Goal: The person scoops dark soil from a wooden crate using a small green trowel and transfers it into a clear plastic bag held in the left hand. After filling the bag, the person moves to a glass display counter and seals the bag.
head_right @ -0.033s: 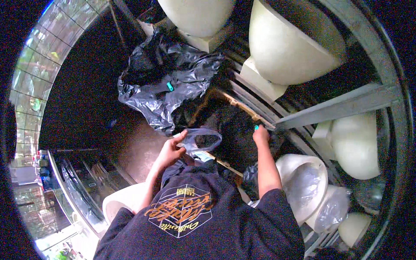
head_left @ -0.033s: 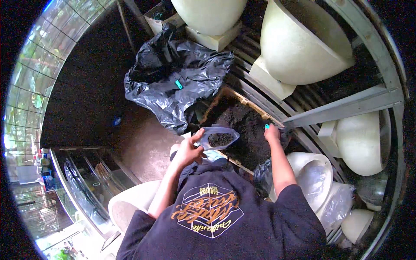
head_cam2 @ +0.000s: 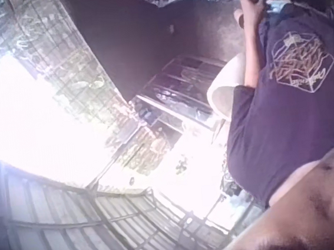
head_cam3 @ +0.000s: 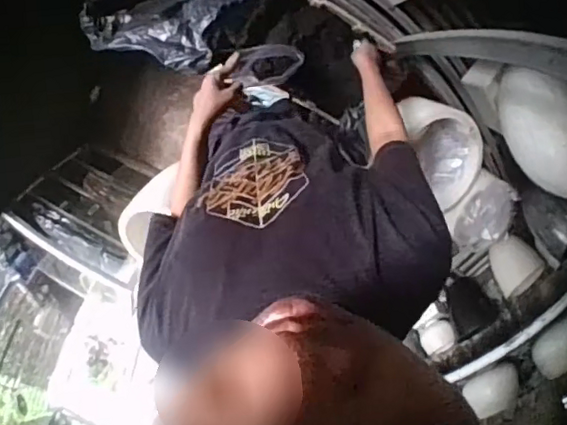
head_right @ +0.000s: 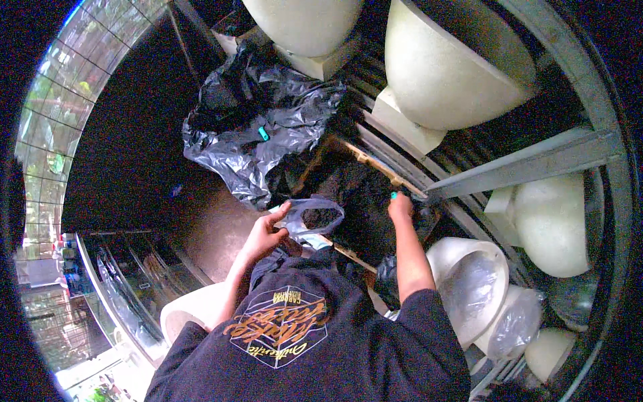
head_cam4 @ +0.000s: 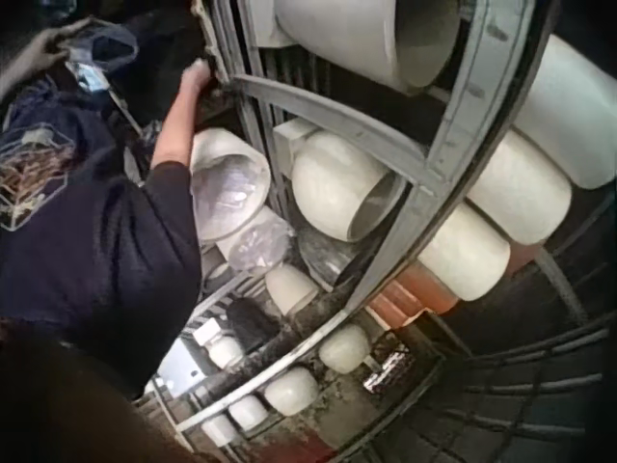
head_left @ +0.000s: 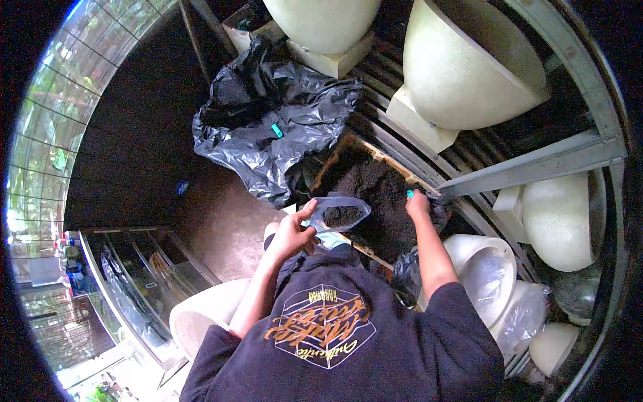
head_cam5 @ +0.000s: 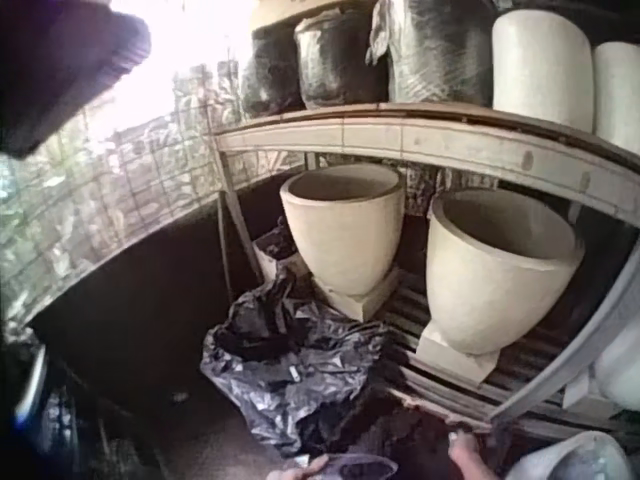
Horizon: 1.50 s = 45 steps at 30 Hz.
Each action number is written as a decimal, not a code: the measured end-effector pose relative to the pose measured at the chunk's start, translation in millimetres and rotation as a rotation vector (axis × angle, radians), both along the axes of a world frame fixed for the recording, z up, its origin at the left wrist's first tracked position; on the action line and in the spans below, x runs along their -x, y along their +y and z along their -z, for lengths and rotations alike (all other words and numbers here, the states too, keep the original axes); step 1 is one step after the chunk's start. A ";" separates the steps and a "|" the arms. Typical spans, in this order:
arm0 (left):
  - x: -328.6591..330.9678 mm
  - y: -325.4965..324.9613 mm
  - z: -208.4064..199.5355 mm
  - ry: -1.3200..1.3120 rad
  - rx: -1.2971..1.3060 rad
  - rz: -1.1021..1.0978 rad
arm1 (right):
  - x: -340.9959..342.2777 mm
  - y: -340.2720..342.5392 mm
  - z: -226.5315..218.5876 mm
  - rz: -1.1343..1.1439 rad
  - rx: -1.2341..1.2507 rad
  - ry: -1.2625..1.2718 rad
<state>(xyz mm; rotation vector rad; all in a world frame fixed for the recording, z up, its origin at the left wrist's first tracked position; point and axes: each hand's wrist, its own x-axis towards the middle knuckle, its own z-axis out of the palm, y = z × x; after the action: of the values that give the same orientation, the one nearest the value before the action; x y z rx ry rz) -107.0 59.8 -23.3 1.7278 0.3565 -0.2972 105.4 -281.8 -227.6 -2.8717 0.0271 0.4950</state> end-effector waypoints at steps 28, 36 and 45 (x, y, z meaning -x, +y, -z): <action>-31.7 -18.9 -8.6 0.018 0.026 -0.013 | -29.3 107.2 14.5 -0.399 0.339 -0.030; -40.9 -25.2 -28.0 0.066 0.039 0.011 | 29.5 53.0 4.9 -0.371 0.250 -0.014; -35.9 -22.5 -18.3 0.013 0.059 0.014 | 21.5 20.8 -49.5 -0.226 -0.019 0.075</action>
<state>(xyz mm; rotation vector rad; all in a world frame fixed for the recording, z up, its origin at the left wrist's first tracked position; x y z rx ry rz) -71.2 37.3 -5.0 1.6721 0.3421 -0.3262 83.9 -261.0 -178.1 -2.8503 -0.2913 0.6414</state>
